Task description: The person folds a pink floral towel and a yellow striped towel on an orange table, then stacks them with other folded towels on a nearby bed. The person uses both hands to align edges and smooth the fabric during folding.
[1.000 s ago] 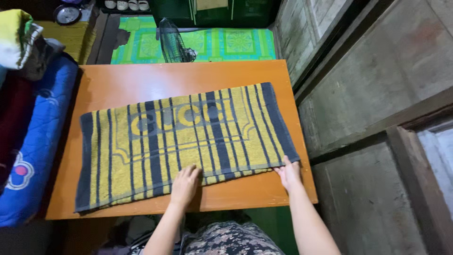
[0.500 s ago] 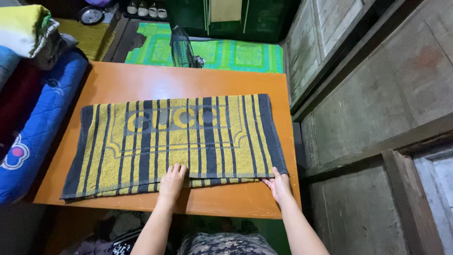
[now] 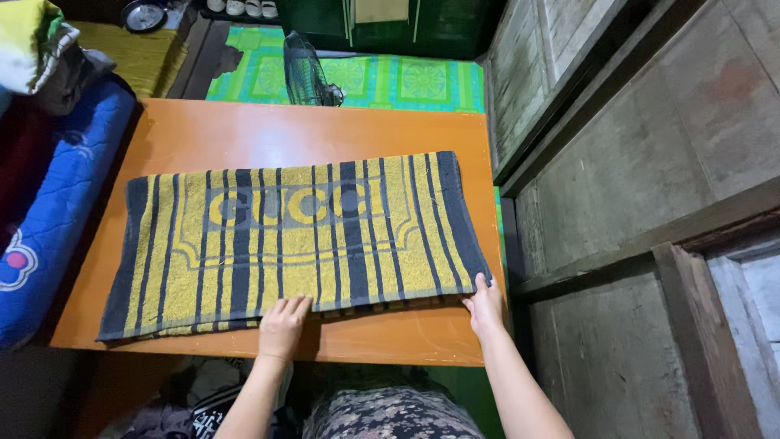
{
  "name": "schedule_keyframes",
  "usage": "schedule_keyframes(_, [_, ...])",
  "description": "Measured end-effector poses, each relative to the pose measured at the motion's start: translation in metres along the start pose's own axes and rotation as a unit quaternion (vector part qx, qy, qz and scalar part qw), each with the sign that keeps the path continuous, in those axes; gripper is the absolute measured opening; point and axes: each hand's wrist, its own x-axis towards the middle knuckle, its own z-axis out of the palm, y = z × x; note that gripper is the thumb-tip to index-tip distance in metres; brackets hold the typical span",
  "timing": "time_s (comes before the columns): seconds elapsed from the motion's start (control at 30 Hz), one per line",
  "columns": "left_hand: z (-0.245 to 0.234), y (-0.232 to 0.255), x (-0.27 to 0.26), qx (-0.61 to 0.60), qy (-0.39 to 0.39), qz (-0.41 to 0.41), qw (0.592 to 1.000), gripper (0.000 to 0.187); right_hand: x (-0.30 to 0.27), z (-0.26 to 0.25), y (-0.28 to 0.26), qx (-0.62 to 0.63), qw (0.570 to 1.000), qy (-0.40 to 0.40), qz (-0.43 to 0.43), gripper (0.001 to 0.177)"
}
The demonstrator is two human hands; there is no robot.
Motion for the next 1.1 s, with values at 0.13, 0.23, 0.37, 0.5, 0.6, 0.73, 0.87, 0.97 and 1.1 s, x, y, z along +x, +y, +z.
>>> schedule_keyframes(0.13, [0.026,0.003,-0.008,0.004,0.022,-0.004,1.000,0.041,0.018,-0.004,0.013,-0.009,0.999,0.037,-0.001,0.040])
schedule_keyframes(0.23, [0.034,0.005,-0.017,0.005,-0.011,-0.014,1.000,0.035,0.019,-0.005,0.018,-0.082,0.992,0.094,-0.011,0.039])
schedule_keyframes(0.37, [0.032,0.002,-0.021,-0.028,0.020,-0.018,0.999,0.036,0.000,0.001,0.017,-0.106,0.982,0.146,-0.057,0.039])
schedule_keyframes(0.5, [0.028,0.001,-0.030,-0.058,0.001,-0.028,0.998,0.041,-0.019,0.008,0.007,-0.110,0.975,0.161,-0.103,0.040])
schedule_keyframes(0.6, [0.021,0.005,-0.030,-0.071,-0.008,-0.027,0.997,0.048,-0.037,0.018,-0.004,-0.274,0.907,0.210,-0.239,0.051])
schedule_keyframes(0.73, [0.009,0.017,-0.036,-0.156,0.044,-0.060,0.985,0.044,-0.056,0.051,-0.004,-0.394,0.816,0.100,-0.411,0.057])
schedule_keyframes(0.87, [0.003,0.024,-0.044,-0.211,0.057,-0.084,0.972,0.048,-0.059,0.095,0.018,-0.606,0.693,-0.009,-0.390,0.068])
schedule_keyframes(0.97, [0.013,0.016,-0.045,-0.263,0.092,-0.175,0.944,0.036,-0.064,0.109,0.035,-0.706,0.645,-0.116,-0.268,0.069])
schedule_keyframes(1.1, [0.046,-0.017,-0.049,-0.303,0.183,-0.405,0.843,0.038,-0.064,0.105,0.043,-0.780,0.571,-0.151,-0.206,0.077])
